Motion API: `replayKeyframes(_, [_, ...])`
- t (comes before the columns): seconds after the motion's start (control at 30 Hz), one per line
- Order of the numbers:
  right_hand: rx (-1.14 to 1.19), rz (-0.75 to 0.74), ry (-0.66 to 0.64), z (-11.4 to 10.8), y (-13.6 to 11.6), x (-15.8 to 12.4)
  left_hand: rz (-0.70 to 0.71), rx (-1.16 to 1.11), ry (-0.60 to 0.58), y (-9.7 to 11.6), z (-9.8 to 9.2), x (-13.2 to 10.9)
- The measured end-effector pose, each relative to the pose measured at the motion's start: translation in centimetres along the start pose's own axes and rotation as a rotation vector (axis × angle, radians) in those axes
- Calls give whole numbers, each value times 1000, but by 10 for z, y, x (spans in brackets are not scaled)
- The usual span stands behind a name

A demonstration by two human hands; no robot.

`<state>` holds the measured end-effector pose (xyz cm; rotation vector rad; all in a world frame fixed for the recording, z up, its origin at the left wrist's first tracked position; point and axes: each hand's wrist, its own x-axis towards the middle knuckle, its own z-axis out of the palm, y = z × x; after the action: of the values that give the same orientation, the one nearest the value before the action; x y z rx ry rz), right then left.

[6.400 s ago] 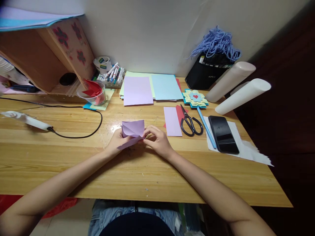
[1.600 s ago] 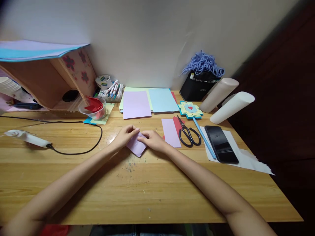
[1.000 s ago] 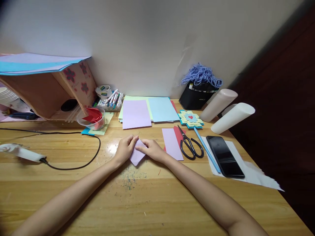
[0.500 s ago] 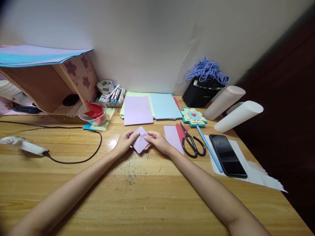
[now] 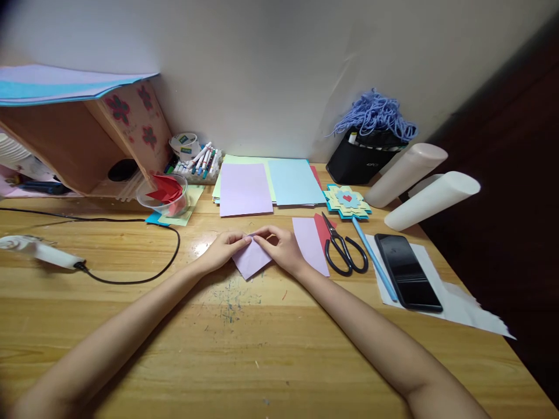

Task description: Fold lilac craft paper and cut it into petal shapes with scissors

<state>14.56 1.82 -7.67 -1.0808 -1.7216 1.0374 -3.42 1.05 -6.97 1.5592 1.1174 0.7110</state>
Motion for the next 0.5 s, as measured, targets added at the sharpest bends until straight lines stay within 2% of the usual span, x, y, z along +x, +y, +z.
replayKeyframes(0.27, [-197, -305, -1, -1, 4, -3, -83, -309, -2, 3, -1, 2])
replayKeyframes(0.4, [-287, -413, -30, -4, 7, -3, -85, -344, -45, 6, -3, 0])
replayKeyframes(0.5, [-282, -433, -49, -5, 7, -4, -72, -297, -44, 7, -4, -1])
